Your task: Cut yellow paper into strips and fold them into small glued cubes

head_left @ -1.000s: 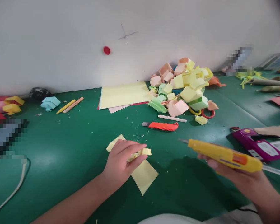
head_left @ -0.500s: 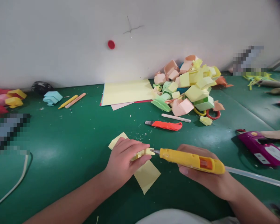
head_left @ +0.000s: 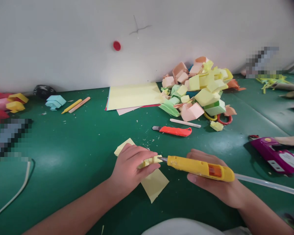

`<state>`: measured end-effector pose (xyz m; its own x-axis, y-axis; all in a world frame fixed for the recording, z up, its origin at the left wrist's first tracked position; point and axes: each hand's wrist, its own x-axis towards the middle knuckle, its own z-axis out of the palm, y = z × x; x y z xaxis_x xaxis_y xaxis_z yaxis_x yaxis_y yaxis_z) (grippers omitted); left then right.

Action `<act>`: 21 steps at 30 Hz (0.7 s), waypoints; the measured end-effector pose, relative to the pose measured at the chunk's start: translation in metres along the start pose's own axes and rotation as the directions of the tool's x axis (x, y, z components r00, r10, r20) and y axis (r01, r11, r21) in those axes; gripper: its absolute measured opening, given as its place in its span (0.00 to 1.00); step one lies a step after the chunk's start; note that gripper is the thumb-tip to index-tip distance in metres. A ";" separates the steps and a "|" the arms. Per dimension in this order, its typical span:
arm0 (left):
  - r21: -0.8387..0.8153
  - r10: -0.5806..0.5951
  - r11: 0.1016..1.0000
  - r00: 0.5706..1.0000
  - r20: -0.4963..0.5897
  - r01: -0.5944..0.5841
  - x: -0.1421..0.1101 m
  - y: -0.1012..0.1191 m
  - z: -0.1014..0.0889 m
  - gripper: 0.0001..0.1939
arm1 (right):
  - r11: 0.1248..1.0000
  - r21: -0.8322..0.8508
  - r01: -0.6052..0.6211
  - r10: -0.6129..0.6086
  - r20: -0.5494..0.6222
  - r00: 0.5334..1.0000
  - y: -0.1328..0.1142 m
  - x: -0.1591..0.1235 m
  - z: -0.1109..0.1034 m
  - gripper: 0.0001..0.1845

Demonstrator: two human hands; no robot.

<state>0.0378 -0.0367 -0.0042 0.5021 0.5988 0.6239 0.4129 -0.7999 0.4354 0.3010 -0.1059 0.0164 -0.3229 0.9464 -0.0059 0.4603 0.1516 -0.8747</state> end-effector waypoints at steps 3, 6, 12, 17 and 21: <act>0.001 -0.006 1.000 1.000 0.001 0.006 0.001 0.001 0.000 0.10 | 1.000 -0.019 -0.002 0.002 -0.001 1.000 -0.002 0.000 0.000 0.18; 0.003 -0.012 1.000 1.000 0.004 0.012 0.001 0.001 0.000 0.10 | 1.000 -0.026 0.003 -0.003 0.000 1.000 -0.003 0.001 0.000 0.19; 0.011 -0.005 1.000 1.000 0.013 0.005 0.002 0.001 0.000 0.10 | 0.997 -0.056 0.044 -0.043 0.018 0.999 -0.002 0.003 0.000 0.18; 0.005 -0.006 1.000 1.000 0.003 0.006 0.001 0.001 0.000 0.10 | 0.997 -0.060 0.043 -0.043 0.015 0.999 0.000 0.002 0.000 0.18; 0.012 -0.002 1.000 1.000 0.004 0.002 0.001 0.001 0.000 0.10 | 0.997 -0.065 0.041 -0.040 0.008 0.999 0.001 0.001 0.001 0.18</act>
<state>0.0387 -0.0369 -0.0032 0.5043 0.6004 0.6207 0.4228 -0.7984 0.4288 0.3004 -0.1055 0.0151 -0.3479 0.9372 0.0253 0.4997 0.2082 -0.8408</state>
